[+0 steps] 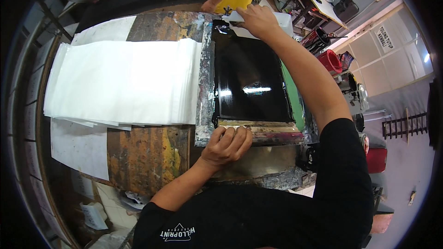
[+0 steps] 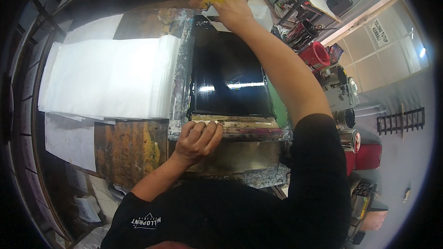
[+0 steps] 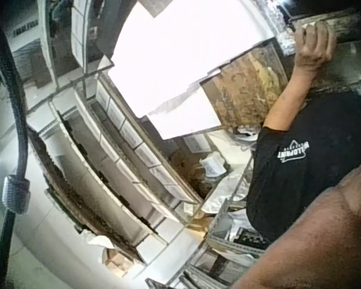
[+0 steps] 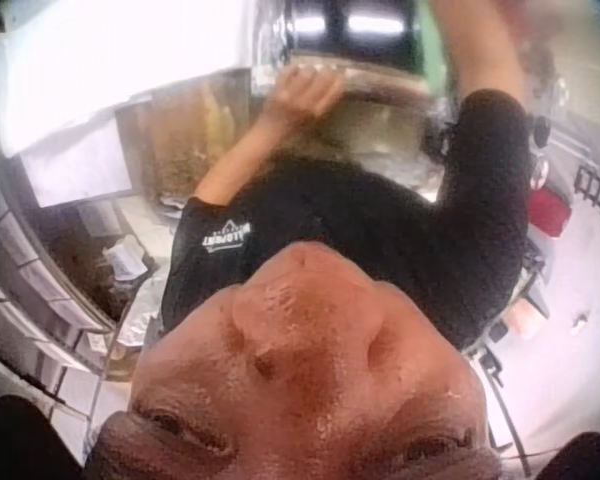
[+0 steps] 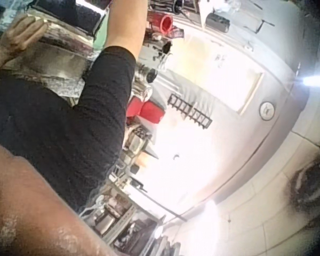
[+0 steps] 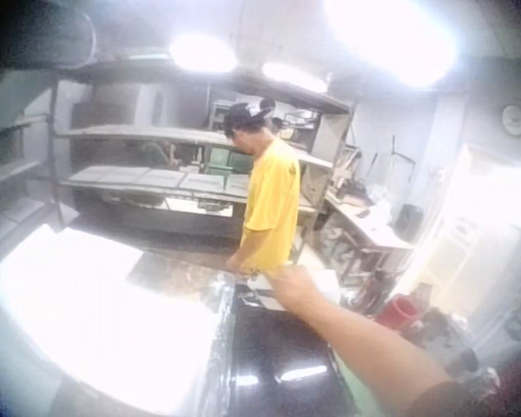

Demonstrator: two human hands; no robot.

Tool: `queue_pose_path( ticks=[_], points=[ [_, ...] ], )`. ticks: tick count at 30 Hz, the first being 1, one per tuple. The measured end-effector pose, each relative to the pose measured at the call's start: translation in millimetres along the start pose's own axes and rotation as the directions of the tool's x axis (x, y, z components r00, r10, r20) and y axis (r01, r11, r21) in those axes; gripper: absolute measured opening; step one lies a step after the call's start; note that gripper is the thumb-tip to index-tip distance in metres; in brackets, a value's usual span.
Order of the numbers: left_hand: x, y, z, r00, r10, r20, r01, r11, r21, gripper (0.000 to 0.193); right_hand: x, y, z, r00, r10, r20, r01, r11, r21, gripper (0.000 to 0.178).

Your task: The person performs screen printing by placing sheets under a printing frame, applying ink using a squeegee, and lifting the frame to reveal the printed design. Another person removes the printed sheets while the recorder continues the repetitive process.

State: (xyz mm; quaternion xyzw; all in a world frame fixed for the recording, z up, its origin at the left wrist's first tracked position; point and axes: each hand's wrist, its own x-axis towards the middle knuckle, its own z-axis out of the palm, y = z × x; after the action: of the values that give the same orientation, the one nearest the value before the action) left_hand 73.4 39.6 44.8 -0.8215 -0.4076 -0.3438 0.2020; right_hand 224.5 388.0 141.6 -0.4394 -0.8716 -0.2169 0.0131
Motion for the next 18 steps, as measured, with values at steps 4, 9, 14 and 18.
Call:
queue_pose_path(
  ticks=[4, 9, 14, 18],
  points=[
    [2.2, 0.1, -2.5, 1.0, -0.006, 0.018, 0.006, 1.0, -0.02, 0.021, -7.1, 10.7, 5.9, 1.0, -0.004, 0.021, 0.005, 0.999, -0.049, 0.047],
    [4.3, -0.8, -5.4, 0.999, 0.0, 0.04, 0.0, 1.0, -0.021, 0.024, -33.9, 47.1, 18.8, 0.998, 0.047, 0.051, -0.042, 0.995, -0.089, 0.047],
    [5.5, -0.7, -4.4, 1.0, -0.004, 0.028, 0.005, 0.999, -0.038, 0.026, -62.5, 80.3, 24.2, 0.988, 0.116, 0.099, -0.103, 0.986, -0.131, 0.043],
    [4.6, -0.2, -3.3, 0.999, -0.012, 0.031, 0.014, 0.998, -0.058, 0.029, -84.5, 100.1, 23.6, 0.978, 0.181, 0.1, -0.164, 0.973, -0.161, 0.034]
  ],
)
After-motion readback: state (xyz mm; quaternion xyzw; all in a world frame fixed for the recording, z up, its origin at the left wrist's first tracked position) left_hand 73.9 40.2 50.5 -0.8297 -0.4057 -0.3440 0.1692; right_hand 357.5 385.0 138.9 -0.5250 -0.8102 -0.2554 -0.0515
